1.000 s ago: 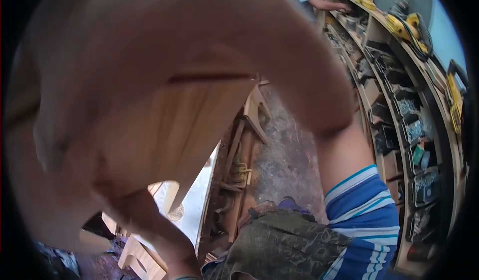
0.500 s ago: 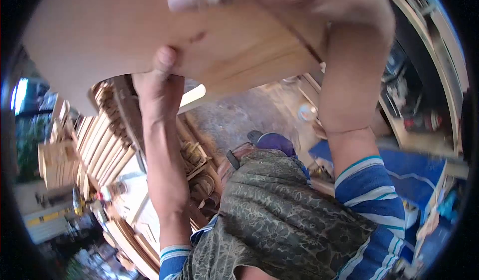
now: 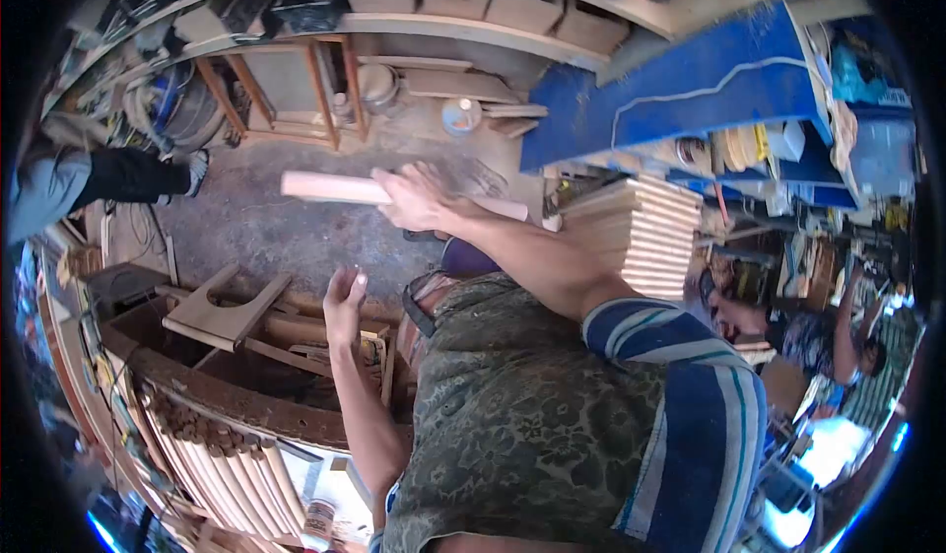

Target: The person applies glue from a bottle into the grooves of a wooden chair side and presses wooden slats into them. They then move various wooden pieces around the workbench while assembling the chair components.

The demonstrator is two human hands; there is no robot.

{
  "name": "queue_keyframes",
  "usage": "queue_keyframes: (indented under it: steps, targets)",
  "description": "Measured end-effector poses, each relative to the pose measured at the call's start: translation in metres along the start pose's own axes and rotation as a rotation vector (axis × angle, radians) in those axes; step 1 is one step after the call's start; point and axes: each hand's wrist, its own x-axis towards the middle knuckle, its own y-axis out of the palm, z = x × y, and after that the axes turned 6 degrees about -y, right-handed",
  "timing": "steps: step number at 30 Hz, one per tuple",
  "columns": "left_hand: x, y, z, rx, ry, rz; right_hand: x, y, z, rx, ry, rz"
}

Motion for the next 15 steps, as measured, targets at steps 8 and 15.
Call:
queue_keyframes:
  steps: [8,15]
  targets:
    - [-0.017,-0.025,0.030,-0.005,-0.036,-0.105,-0.117,0.074,-0.127,-0.107,0.559,-0.055]
    - [-0.015,-0.023,0.050,0.156,-0.079,-0.180,-0.172,0.101,-0.235,-0.132,0.862,0.019]
